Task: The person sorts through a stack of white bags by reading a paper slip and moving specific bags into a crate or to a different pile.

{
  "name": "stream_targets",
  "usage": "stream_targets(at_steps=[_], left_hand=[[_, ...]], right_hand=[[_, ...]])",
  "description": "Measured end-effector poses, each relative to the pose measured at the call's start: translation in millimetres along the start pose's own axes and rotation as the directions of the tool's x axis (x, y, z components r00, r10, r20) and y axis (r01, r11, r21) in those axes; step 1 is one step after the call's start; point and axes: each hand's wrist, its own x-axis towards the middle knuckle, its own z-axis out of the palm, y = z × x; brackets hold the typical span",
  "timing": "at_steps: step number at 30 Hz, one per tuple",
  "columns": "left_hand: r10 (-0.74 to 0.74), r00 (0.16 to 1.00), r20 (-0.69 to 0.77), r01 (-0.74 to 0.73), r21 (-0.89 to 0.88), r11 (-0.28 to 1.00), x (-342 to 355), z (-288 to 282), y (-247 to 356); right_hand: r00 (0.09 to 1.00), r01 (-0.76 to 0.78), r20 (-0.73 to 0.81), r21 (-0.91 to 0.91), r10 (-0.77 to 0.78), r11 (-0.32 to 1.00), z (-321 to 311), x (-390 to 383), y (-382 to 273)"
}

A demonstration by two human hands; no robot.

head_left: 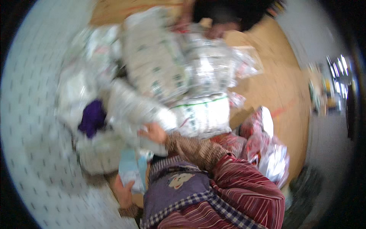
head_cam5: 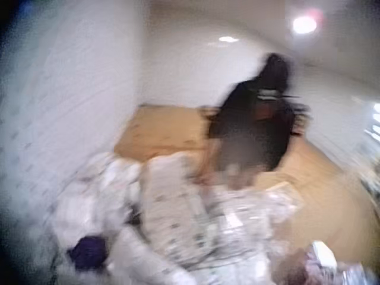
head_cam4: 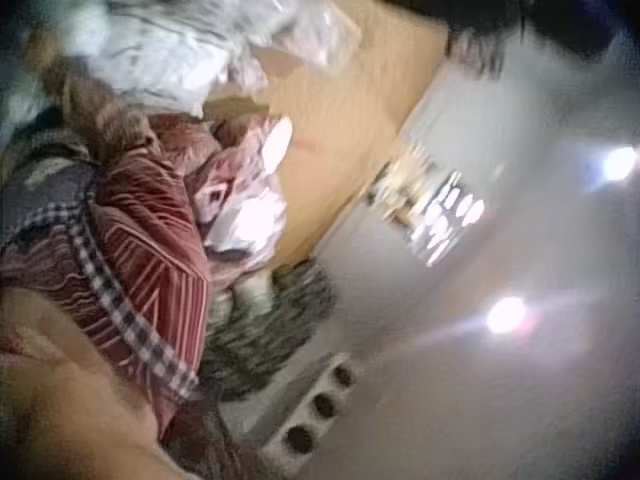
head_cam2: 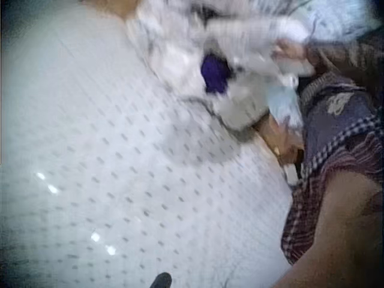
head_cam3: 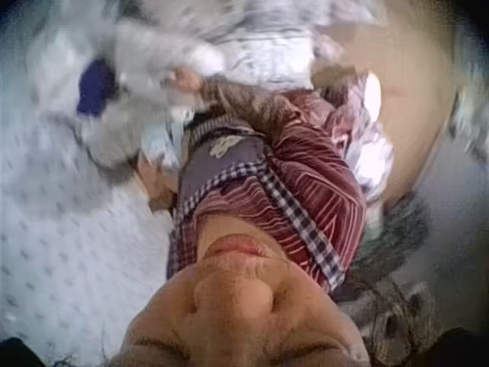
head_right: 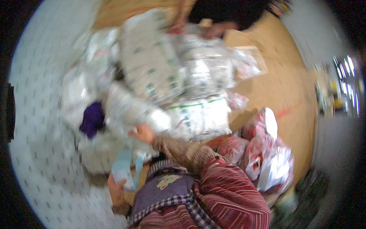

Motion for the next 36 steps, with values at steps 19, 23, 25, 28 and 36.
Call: stream_targets(at_steps=[19, 23, 25, 28, 36], left_hand=[[0.292, 0.692, 0.661, -0.242, -0.169, 0.956, -5, 350, 95], [0.287, 0.714, 0.639, -0.243, -0.159, 0.957, -20, 347, 105], [0.312, 0.704, 0.638, -0.253, -0.185, 0.950, -22, 341, 97], [0.291, 0.730, 0.619, -0.248, -0.157, 0.956, -32, 336, 95], [0.239, 0.718, 0.654, -0.222, -0.111, 0.969, -58, 262, 46]], right_hand=[[0.453, 0.547, -0.869, 0.449, 0.201, 0.707, -590, -246, 160], [0.821, 0.379, -0.544, 0.290, -0.175, 0.879, -462, -188, 103], [0.983, 0.177, -0.049, 0.453, -0.174, 0.874, -374, -187, 56], [0.950, 0.220, 0.007, 0.693, -0.311, 0.687, -291, -179, 36], [0.982, 0.043, 0.014, 0.956, -0.190, 0.289, -215, -165, -21]])
